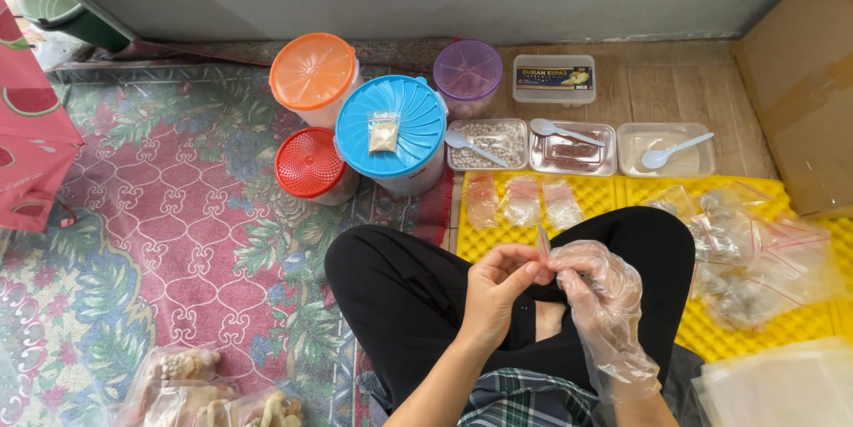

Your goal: The person packages various food ingredients into plastic bags by hand using a spoon and secures the bags.

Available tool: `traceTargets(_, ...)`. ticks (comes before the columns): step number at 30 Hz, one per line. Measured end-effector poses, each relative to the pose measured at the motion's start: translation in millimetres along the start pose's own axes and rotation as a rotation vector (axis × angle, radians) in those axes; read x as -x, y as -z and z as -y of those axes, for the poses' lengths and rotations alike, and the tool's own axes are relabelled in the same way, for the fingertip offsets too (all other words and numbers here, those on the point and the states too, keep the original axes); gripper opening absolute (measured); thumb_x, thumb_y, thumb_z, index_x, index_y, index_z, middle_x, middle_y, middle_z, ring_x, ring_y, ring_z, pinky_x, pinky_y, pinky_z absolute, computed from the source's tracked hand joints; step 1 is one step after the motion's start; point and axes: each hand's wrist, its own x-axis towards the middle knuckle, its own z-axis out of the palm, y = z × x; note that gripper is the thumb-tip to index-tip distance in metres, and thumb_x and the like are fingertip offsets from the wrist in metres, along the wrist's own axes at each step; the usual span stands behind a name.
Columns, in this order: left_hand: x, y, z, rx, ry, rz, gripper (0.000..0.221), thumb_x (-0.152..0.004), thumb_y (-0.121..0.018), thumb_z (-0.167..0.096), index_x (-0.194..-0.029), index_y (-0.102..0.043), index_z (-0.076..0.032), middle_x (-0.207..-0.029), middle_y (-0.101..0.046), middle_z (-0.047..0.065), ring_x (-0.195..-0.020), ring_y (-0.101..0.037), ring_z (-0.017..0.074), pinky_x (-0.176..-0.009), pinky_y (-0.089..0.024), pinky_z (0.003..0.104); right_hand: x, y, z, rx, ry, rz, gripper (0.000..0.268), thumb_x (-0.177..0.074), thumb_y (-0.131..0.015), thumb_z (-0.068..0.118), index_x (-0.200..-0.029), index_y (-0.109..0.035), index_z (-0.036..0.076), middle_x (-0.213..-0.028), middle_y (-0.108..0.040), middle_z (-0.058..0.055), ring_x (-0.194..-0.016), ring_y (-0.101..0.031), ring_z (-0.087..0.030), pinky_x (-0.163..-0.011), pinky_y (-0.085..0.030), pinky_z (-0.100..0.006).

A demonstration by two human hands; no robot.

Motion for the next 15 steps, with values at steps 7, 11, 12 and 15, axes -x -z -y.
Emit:
traceTargets(7, 2, -7, -4, -0.067, -0.065, -0.016, 0.013, -0.094, -0.072, -0.007, -0.104, -0.065, -0.002, -0.092, -0.072, 0.012, -0.08, -0.071, 0.0171, -0.081, -0.061, 0.029, -6, 1, 6, 0.051, 0.025, 0.031, 0.011, -0.092, -0.06, 0.003, -0.089, -0.07, 0.007, -0.091, -0.073, -0.009, -0.088, -0.071, -0.021, -0.082, -0.061, -0.03)
traceTargets(11, 2, -9, -6, -0.409, -0.301, -0.046, 0.023, -0.094, -0.069, -0.004, -0.114, -0.057, -0.005, -0.094, -0.068, 0.01, -0.083, -0.07, 0.0172, -0.076, -0.06, 0.027, 0, -5, -2, 0.061, -0.094, 0.028, 0.009, -0.087, -0.072, 0.011, -0.093, -0.07, 0.005, -0.092, -0.074, -0.009, -0.086, -0.072, -0.019, -0.082, -0.059, -0.029)
traceTargets(12, 2, -9, -8, -0.561, -0.388, -0.061, 0.026, -0.093, -0.068, -0.002, -0.115, -0.056, -0.005, -0.096, -0.067, 0.01, -0.087, -0.07, 0.0169, -0.076, -0.059, 0.027, 3, -6, -8, 0.007, -0.216, 0.006, 0.022, -0.081, -0.079, 0.015, -0.098, -0.071, 0.004, -0.096, -0.075, -0.01, -0.085, -0.072, -0.017, -0.083, -0.06, -0.027)
traceTargets(15, -2, -3, -3, -0.717, -0.503, -0.006, 0.027, -0.095, -0.068, -0.003, -0.119, -0.057, -0.004, -0.099, -0.069, 0.011, -0.087, -0.071, 0.0189, -0.079, -0.061, 0.029, 2, -9, -14, 0.052, -0.29, -0.001, 0.011, -0.084, -0.078, 0.009, -0.093, -0.072, 0.005, -0.093, -0.074, -0.008, -0.085, -0.07, -0.015, -0.08, -0.059, -0.026)
